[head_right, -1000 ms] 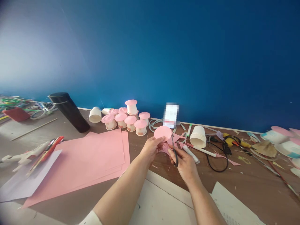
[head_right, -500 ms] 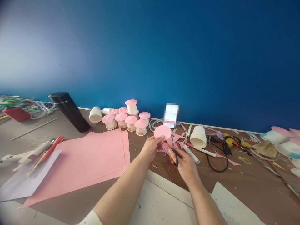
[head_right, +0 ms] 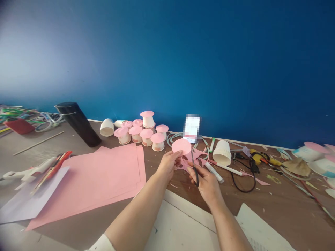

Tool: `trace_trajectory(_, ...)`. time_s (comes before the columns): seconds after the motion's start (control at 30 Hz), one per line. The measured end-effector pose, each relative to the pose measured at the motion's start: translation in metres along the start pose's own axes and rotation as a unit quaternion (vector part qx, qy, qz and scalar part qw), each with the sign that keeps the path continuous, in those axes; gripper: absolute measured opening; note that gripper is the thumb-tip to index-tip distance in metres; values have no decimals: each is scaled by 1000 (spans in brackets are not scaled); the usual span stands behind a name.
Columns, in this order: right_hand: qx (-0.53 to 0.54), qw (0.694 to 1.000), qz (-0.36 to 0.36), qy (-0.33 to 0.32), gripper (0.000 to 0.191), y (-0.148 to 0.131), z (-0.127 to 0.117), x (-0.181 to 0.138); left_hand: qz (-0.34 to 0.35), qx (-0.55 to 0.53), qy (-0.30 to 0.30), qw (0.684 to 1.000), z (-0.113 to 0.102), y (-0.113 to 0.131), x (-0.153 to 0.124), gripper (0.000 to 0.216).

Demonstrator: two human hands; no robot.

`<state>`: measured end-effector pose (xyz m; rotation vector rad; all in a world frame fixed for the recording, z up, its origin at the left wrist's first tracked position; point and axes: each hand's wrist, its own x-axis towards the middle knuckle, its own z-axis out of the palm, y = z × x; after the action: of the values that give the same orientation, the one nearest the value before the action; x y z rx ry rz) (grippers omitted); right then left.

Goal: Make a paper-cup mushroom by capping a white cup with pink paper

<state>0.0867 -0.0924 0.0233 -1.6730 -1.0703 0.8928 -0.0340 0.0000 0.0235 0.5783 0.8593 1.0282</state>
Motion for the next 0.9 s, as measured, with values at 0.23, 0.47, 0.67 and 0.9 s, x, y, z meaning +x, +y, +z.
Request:
trace_trajectory(0.23, -4, 1000, -2, 1, 55, -8, 3, -4, -59, -137, -19, 989, 5, -1, -4, 33)
trace_trajectory(0.47, 17, 1000, -6, -14, 52, 1, 4, -1, -77, -115, -15, 990, 6, -8, -4, 33)
trace_trajectory(0.67, 34, 999, 7, -17, 57, 1, 3, -1, -59, -57, 2, 997, 7, -4, -7, 27)
trace_trajectory(0.9, 27, 1000, 5, 11, 56, -3, 3, -2, -53, -29, -5, 998, 8, -6, -8, 28)
